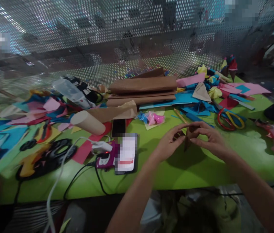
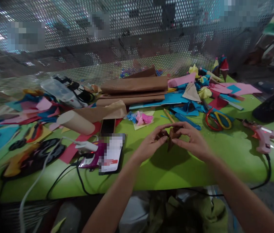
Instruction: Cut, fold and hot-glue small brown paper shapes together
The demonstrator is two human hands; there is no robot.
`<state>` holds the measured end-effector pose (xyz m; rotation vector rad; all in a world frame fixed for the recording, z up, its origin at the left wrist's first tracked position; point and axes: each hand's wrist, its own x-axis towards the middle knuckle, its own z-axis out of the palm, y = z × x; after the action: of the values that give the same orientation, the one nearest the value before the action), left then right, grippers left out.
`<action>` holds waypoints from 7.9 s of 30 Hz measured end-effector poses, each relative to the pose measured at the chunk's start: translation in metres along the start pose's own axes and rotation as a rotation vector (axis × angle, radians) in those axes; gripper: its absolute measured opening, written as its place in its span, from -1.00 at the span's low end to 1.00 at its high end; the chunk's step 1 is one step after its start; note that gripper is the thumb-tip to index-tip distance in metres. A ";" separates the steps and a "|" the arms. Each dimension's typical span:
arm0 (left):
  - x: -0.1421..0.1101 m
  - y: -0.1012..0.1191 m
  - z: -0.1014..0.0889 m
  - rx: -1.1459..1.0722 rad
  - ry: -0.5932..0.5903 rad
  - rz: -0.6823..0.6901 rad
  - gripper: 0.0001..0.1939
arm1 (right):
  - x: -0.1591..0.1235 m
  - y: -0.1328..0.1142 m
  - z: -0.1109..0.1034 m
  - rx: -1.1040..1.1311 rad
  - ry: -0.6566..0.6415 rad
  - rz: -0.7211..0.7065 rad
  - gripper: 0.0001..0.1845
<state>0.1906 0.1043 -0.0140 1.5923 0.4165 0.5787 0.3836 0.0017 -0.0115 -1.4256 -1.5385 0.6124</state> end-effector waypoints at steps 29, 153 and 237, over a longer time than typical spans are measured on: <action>0.003 -0.015 0.000 0.205 0.171 0.039 -0.93 | 0.002 0.005 0.006 0.060 -0.037 -0.036 -0.69; 0.001 -0.010 0.016 -0.301 0.462 -0.144 -0.84 | 0.000 0.017 0.021 0.517 0.176 0.229 -0.71; -0.003 -0.007 0.015 -0.024 0.327 -0.007 -0.81 | 0.007 0.013 0.019 0.523 0.295 0.382 -0.69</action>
<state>0.1976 0.0913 -0.0215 1.4752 0.6556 0.8401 0.3743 0.0149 -0.0293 -1.3274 -0.7977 0.9084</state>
